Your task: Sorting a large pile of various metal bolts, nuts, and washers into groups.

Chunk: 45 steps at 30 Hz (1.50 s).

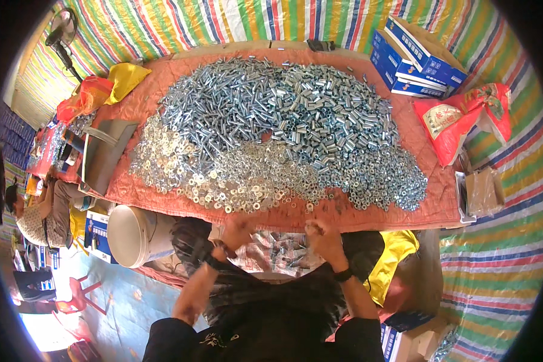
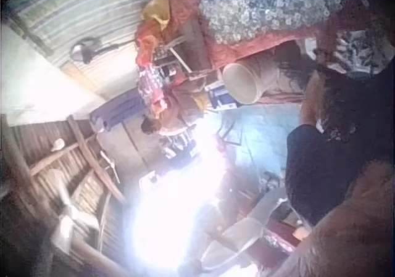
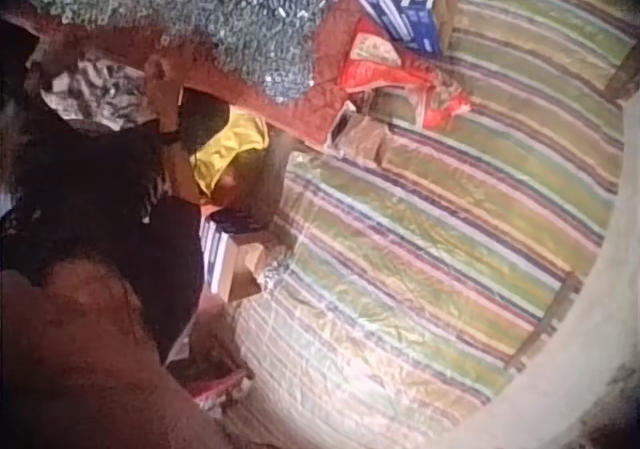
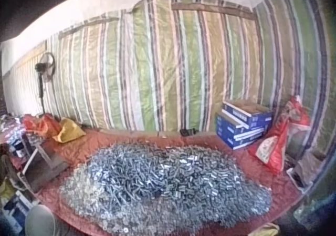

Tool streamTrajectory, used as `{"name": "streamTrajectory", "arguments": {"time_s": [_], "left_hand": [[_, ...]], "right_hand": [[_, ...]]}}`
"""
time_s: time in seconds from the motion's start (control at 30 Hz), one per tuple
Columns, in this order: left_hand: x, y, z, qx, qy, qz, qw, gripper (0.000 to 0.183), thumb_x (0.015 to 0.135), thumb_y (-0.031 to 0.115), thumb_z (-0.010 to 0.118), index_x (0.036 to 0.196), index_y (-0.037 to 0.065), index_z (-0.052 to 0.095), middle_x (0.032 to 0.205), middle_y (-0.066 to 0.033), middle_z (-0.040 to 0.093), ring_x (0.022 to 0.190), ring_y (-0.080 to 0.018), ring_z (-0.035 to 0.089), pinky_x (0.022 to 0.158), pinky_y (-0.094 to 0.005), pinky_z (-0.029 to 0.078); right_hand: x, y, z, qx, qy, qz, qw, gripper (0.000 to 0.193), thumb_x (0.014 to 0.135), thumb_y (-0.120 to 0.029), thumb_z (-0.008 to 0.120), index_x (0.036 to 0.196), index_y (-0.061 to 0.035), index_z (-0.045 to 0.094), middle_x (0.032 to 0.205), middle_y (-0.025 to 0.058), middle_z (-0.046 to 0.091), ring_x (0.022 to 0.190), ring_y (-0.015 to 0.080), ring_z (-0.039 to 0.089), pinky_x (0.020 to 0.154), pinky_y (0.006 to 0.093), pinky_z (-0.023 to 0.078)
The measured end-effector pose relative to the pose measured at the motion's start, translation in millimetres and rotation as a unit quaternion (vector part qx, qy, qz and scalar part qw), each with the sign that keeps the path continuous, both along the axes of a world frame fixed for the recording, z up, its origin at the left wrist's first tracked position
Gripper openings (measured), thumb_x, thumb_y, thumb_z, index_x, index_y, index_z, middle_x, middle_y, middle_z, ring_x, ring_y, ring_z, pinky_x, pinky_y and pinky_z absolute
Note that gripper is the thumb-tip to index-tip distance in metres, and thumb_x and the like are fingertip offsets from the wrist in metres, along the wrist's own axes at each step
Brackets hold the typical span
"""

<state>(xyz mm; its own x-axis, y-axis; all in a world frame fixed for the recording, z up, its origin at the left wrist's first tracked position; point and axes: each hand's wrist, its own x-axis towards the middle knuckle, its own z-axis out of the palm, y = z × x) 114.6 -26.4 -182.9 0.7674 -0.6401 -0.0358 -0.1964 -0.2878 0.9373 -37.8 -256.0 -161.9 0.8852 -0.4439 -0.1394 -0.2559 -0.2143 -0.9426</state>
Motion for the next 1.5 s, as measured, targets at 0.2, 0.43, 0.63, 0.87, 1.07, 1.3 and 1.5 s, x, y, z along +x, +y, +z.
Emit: {"name": "streamTrajectory", "arguments": {"time_s": [0.2,0.43,0.63,0.87,1.07,1.3,1.5], "left_hand": [[143.3,-32.4,18.4,0.017,-0.325,0.197,0.925,0.017,0.086,0.017,0.061,0.090,0.002,0.069,0.076,-0.0172,0.067,0.066,-0.0281,0.068,0.055,-0.0347,0.050],[217.2,-36.1,11.2,0.277,-0.407,0.128,0.861,0.029,0.077,0.005,0.056,0.102,0.016,0.067,0.088,-0.0140,0.065,0.078,-0.0345,0.064,0.063,-0.0440,0.052],[241.9,-71.6,-26.1,0.183,-0.610,0.055,0.769,0.007,0.069,0.017,0.061,0.069,0.010,0.061,0.067,-0.0079,0.055,0.057,-0.0228,0.059,0.041,-0.0359,0.042],[246.5,-53.8,-31.9,0.217,-0.568,0.135,0.783,0.007,0.070,0.013,0.059,0.064,0.009,0.060,0.076,-0.0056,0.050,0.066,-0.0211,0.056,0.047,-0.0336,0.049],[253.3,-117.0,-22.3,0.127,-0.515,0.073,0.844,0.012,0.068,0.016,0.060,0.059,0.008,0.057,0.079,-0.0076,0.056,0.068,-0.0237,0.060,0.050,-0.0366,0.048],[263.2,-97.7,-121.4,0.139,-0.625,0.173,0.748,0.010,0.076,0.017,0.057,0.080,0.007,0.057,0.057,-0.0075,0.052,0.055,-0.0250,0.059,0.048,-0.0401,0.045],[233.8,-100.5,-72.7,0.207,-0.507,0.219,0.808,0.011,0.081,0.017,0.055,0.079,0.006,0.052,0.062,-0.0077,0.046,0.059,-0.0245,0.053,0.053,-0.0370,0.043]], "right_hand": [[47.6,-34.6,-6.8,-0.043,-0.007,-0.052,0.998,0.019,0.083,-0.015,0.062,0.095,-0.0013,0.067,0.078,0.0071,0.066,0.071,0.0111,0.060,0.063,0.0274,0.047],[136.8,-30.7,8.5,-0.180,-0.115,-0.067,0.975,0.019,0.084,-0.017,0.059,0.092,-0.0015,0.066,0.081,0.0151,0.065,0.076,0.0308,0.062,0.067,0.0359,0.047],[188.5,-42.2,-10.6,-0.376,-0.029,-0.046,0.925,0.023,0.081,-0.019,0.062,0.097,-0.0015,0.066,0.089,0.0175,0.065,0.081,0.0353,0.061,0.071,0.0437,0.047],[208.1,-35.8,-22.9,-0.437,-0.046,0.034,0.898,0.022,0.078,-0.015,0.066,0.095,-0.0022,0.065,0.084,0.0142,0.061,0.074,0.0344,0.057,0.068,0.0448,0.046],[178.1,-70.0,-12.8,-0.277,-0.070,-0.010,0.958,0.016,0.077,-0.011,0.066,0.085,0.0018,0.060,0.077,0.0088,0.054,0.069,0.0226,0.052,0.066,0.0373,0.043],[161.2,-91.7,-77.2,-0.031,0.053,-0.045,0.997,0.008,0.082,-0.010,0.060,0.086,-0.0072,0.054,0.065,0.0039,0.045,0.048,0.0113,0.040,0.046,0.0371,0.037],[132.6,-92.7,-74.0,-0.390,-0.099,0.228,0.886,0.048,0.077,-0.025,0.073,0.121,-0.0125,0.057,0.122,0.0174,0.052,0.112,0.0336,0.050,0.097,0.0480,0.040]]}}
